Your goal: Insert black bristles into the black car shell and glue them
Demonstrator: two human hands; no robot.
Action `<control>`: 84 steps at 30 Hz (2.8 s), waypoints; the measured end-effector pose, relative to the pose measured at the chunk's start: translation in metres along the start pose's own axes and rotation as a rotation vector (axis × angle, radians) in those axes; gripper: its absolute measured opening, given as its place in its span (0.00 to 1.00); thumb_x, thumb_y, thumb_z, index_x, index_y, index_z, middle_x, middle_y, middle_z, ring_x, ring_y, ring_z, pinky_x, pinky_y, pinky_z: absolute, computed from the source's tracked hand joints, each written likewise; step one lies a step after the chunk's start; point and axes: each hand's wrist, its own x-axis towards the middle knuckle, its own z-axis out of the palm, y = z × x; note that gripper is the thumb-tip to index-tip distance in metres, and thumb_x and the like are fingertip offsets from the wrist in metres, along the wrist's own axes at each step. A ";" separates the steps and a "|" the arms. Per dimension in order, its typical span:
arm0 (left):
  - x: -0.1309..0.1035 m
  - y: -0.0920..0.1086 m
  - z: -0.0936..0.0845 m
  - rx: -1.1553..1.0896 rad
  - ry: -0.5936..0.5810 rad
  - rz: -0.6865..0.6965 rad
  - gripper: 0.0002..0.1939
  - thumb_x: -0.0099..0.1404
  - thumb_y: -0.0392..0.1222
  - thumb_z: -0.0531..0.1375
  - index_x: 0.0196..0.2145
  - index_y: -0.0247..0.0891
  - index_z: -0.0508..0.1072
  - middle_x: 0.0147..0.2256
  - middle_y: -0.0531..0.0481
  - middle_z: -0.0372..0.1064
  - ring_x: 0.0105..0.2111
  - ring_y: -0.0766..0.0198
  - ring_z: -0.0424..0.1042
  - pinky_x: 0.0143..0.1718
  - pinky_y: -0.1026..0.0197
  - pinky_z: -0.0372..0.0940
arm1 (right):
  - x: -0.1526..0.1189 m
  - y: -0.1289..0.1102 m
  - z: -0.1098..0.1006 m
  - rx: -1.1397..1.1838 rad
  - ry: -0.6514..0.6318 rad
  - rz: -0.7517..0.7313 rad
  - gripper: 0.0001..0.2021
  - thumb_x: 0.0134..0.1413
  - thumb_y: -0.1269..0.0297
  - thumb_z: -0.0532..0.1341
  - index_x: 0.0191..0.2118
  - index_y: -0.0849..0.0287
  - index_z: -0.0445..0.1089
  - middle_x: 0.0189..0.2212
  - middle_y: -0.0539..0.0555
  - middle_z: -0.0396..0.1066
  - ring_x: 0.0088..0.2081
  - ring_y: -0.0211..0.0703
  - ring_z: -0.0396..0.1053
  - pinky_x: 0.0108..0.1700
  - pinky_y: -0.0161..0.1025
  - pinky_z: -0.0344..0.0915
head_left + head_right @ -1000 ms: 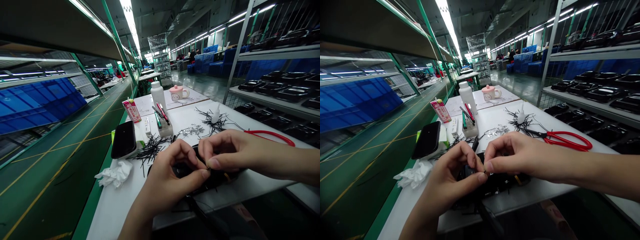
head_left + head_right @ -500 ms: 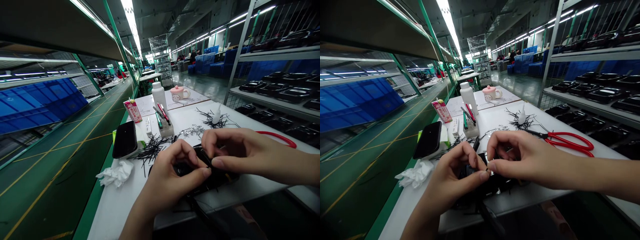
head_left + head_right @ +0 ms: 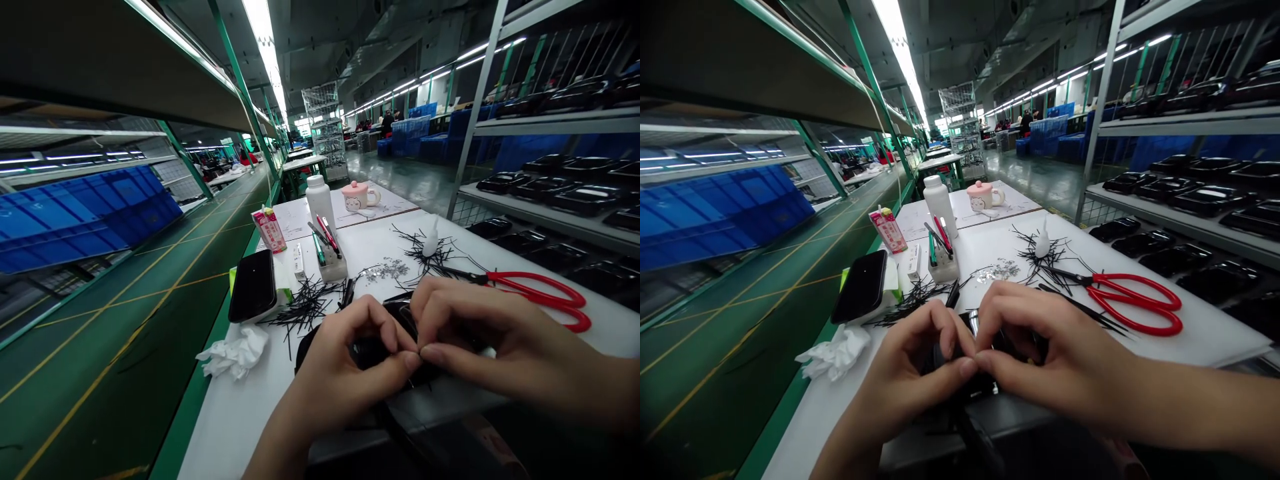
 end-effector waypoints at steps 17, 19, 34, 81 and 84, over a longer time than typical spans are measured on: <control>-0.007 0.002 0.026 0.352 0.003 0.101 0.11 0.66 0.34 0.66 0.31 0.41 0.66 0.36 0.48 0.78 0.51 0.57 0.74 0.54 0.56 0.66 | -0.063 0.025 0.030 -0.045 0.469 -0.055 0.05 0.62 0.64 0.65 0.34 0.51 0.70 0.41 0.56 0.68 0.48 0.50 0.70 0.46 0.36 0.73; -0.004 -0.002 0.028 0.318 0.004 0.093 0.11 0.66 0.35 0.65 0.30 0.40 0.66 0.33 0.49 0.77 0.47 0.58 0.75 0.53 0.56 0.66 | -0.064 0.026 0.032 -0.039 0.454 -0.077 0.05 0.61 0.64 0.66 0.33 0.51 0.71 0.41 0.56 0.68 0.50 0.51 0.68 0.48 0.37 0.73; -0.001 -0.012 0.017 0.540 0.007 0.013 0.07 0.62 0.30 0.65 0.33 0.40 0.72 0.37 0.50 0.76 0.49 0.57 0.73 0.54 0.58 0.63 | -0.056 0.033 0.038 -0.202 0.507 -0.288 0.05 0.67 0.68 0.60 0.38 0.51 0.65 0.43 0.51 0.67 0.52 0.39 0.69 0.52 0.24 0.68; -0.005 -0.013 0.015 0.769 0.016 0.116 0.12 0.61 0.28 0.61 0.38 0.42 0.64 0.53 0.46 0.71 0.62 0.56 0.63 0.67 0.52 0.55 | -0.089 0.049 0.067 -0.368 0.541 -0.065 0.06 0.63 0.71 0.63 0.41 0.52 0.76 0.34 0.49 0.78 0.32 0.39 0.77 0.37 0.30 0.74; -0.015 -0.012 0.006 0.712 0.167 0.130 0.11 0.64 0.29 0.60 0.40 0.44 0.66 0.56 0.48 0.70 0.68 0.57 0.58 0.70 0.50 0.52 | -0.084 0.047 0.067 -0.367 0.479 -0.088 0.06 0.64 0.71 0.62 0.41 0.52 0.74 0.34 0.49 0.78 0.31 0.39 0.77 0.34 0.29 0.73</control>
